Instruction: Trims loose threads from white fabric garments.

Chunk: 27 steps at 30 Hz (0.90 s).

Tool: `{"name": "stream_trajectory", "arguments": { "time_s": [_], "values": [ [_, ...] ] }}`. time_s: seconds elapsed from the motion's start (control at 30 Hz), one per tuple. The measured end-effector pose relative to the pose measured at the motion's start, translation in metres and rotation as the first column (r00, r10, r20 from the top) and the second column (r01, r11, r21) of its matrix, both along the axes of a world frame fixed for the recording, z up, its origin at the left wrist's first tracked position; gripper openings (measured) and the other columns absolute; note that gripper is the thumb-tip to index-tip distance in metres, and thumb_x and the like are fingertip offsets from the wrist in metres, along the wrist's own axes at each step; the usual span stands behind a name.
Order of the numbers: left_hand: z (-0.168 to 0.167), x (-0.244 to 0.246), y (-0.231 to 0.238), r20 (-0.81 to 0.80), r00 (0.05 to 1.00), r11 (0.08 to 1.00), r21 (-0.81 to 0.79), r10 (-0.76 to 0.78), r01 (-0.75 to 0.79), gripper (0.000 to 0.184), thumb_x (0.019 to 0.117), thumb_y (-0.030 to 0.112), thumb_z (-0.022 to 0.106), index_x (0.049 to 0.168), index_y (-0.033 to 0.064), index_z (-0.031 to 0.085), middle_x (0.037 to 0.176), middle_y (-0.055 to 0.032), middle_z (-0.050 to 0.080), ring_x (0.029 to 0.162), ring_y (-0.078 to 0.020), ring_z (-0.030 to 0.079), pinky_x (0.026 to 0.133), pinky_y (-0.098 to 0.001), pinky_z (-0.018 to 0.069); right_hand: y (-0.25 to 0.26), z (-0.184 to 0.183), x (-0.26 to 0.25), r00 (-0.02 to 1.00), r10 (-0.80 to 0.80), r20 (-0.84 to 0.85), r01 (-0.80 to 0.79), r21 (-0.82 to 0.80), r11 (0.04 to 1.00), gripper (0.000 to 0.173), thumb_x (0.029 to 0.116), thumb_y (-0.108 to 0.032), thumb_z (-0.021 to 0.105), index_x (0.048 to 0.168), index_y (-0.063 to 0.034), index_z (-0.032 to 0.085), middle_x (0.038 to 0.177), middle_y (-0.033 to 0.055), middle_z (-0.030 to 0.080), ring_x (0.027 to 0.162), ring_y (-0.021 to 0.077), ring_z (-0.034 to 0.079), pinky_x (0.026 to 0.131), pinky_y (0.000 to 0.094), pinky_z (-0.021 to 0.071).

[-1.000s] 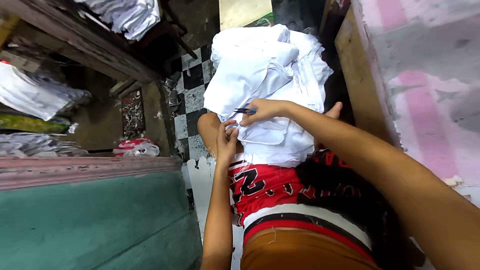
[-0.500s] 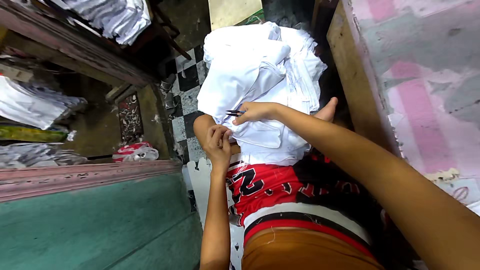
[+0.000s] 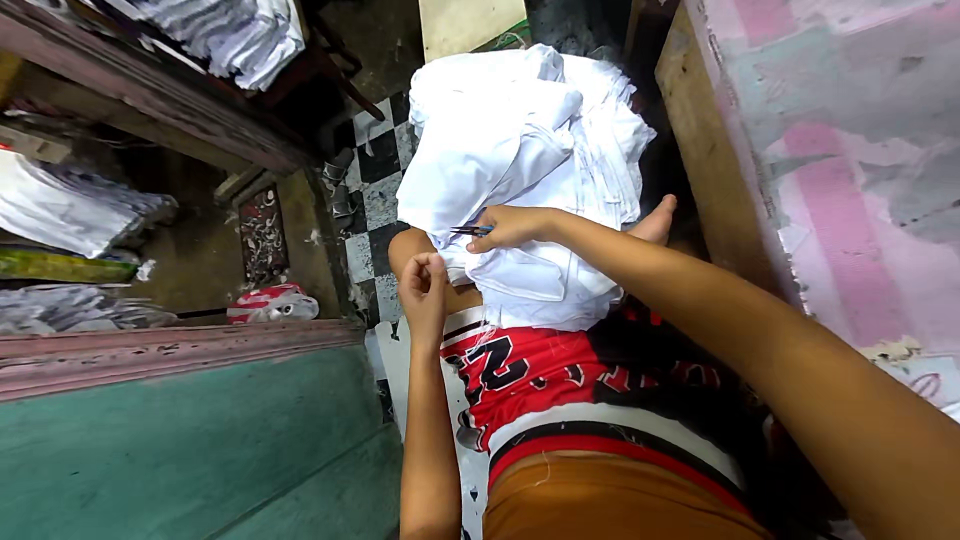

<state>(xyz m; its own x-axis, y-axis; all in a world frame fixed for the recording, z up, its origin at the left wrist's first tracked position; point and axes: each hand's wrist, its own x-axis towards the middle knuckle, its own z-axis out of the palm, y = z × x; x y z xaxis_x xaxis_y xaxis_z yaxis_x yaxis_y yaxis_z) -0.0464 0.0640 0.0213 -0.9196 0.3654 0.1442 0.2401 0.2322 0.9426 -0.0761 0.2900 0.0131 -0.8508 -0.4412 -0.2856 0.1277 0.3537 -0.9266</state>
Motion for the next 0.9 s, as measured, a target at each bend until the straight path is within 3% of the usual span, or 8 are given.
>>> {"name": "stream_trajectory", "arguments": {
  "time_s": [0.1,0.2,0.37,0.5,0.6,0.7,0.77,0.9],
  "values": [
    [-0.001,-0.001,-0.002,-0.274,0.958,0.934,-0.356,-0.080,-0.024,0.036,0.0897,0.022,0.077,0.117,0.0022,0.066,0.086,-0.0041,0.057,0.070,-0.0077,0.051,0.062,-0.0227,0.0432,0.000,-0.003,0.000,1.000,-0.004,-0.024,0.003,-0.022,1.000,0.034,0.1053,-0.023,0.059,0.078,-0.0021,0.060,0.065,-0.0010,0.044,0.054,0.0077,0.038,0.053,0.0281,0.0331],
    [-0.003,0.004,0.007,-0.391,0.914,0.866,-0.488,-0.106,-0.108,0.044,0.0814,0.023,0.087,0.117,0.0010,0.073,0.087,-0.0128,0.058,0.076,-0.0204,0.052,0.068,-0.0345,0.0429,0.000,-0.003,0.000,1.000,-0.005,-0.023,0.004,-0.033,0.999,0.034,0.1059,-0.022,0.058,0.078,-0.0026,0.059,0.064,-0.0019,0.043,0.053,0.0070,0.037,0.052,0.0271,0.0315],
    [-0.015,0.009,0.015,-0.499,0.866,0.899,-0.397,-0.044,-0.183,0.010,0.0897,0.010,0.077,0.096,0.0018,0.079,0.083,-0.0112,0.056,0.076,-0.0158,0.054,0.071,-0.0262,0.0452,-0.002,-0.002,0.003,0.999,-0.008,-0.031,0.007,-0.029,1.000,0.034,0.1055,-0.020,0.058,0.077,-0.0022,0.058,0.064,-0.0016,0.042,0.052,0.0067,0.036,0.051,0.0261,0.0304],
    [-0.009,0.006,0.004,-0.371,0.928,0.877,-0.431,0.042,-0.212,0.022,0.0997,0.015,0.064,0.102,-0.0048,0.072,0.093,-0.0164,0.060,0.080,-0.0202,0.059,0.072,-0.0330,0.0504,-0.004,-0.005,0.004,0.999,0.008,-0.051,-0.009,-0.025,1.000,0.035,0.1063,-0.021,0.057,0.078,-0.0013,0.060,0.064,-0.0012,0.042,0.053,0.0070,0.036,0.052,0.0269,0.0308],
    [0.000,-0.008,-0.031,-0.343,0.908,0.710,-0.575,0.243,-0.407,0.030,0.1046,0.018,0.056,0.115,-0.0077,0.068,0.114,-0.0287,0.062,0.100,-0.0385,0.064,0.088,-0.0507,0.0527,-0.004,-0.009,0.003,0.998,0.003,-0.061,-0.006,-0.039,0.999,0.034,0.1060,-0.021,0.057,0.080,-0.0005,0.061,0.063,-0.0010,0.042,0.052,0.0072,0.036,0.052,0.0274,0.0315],
    [0.009,-0.017,-0.058,-0.339,0.865,0.543,-0.676,0.371,-0.498,0.035,0.0986,0.014,0.065,0.130,-0.0007,0.064,0.148,-0.0401,0.037,0.134,-0.0580,0.040,0.107,-0.0682,0.0344,-0.003,-0.004,0.006,1.000,-0.023,-0.013,0.023,-0.036,0.999,0.034,0.1066,-0.022,0.057,0.081,-0.0008,0.060,0.065,-0.0006,0.041,0.052,0.0079,0.035,0.052,0.0274,0.0308],
    [0.013,-0.008,-0.052,-0.324,0.899,0.610,-0.660,0.294,-0.438,0.044,0.0976,0.015,0.067,0.139,0.0008,0.060,0.151,-0.0384,0.037,0.135,-0.0562,0.042,0.107,-0.0660,0.0368,-0.005,-0.001,0.008,0.999,-0.054,0.000,0.054,-0.055,0.997,0.033,0.1065,-0.021,0.058,0.081,-0.0003,0.060,0.065,-0.0007,0.041,0.053,0.0076,0.035,0.053,0.0268,0.0311],
    [0.006,0.026,0.003,-0.281,0.956,0.821,-0.524,0.084,-0.226,0.029,0.1002,0.010,0.063,0.122,-0.0090,0.066,0.114,-0.0252,0.070,0.102,-0.0338,0.070,0.090,-0.0476,0.0570,-0.013,-0.003,0.009,0.993,-0.114,-0.025,0.113,-0.054,0.992,0.034,0.1052,-0.022,0.060,0.077,-0.0021,0.060,0.065,-0.0010,0.043,0.056,0.0085,0.038,0.056,0.0292,0.0336]
  ]
}}
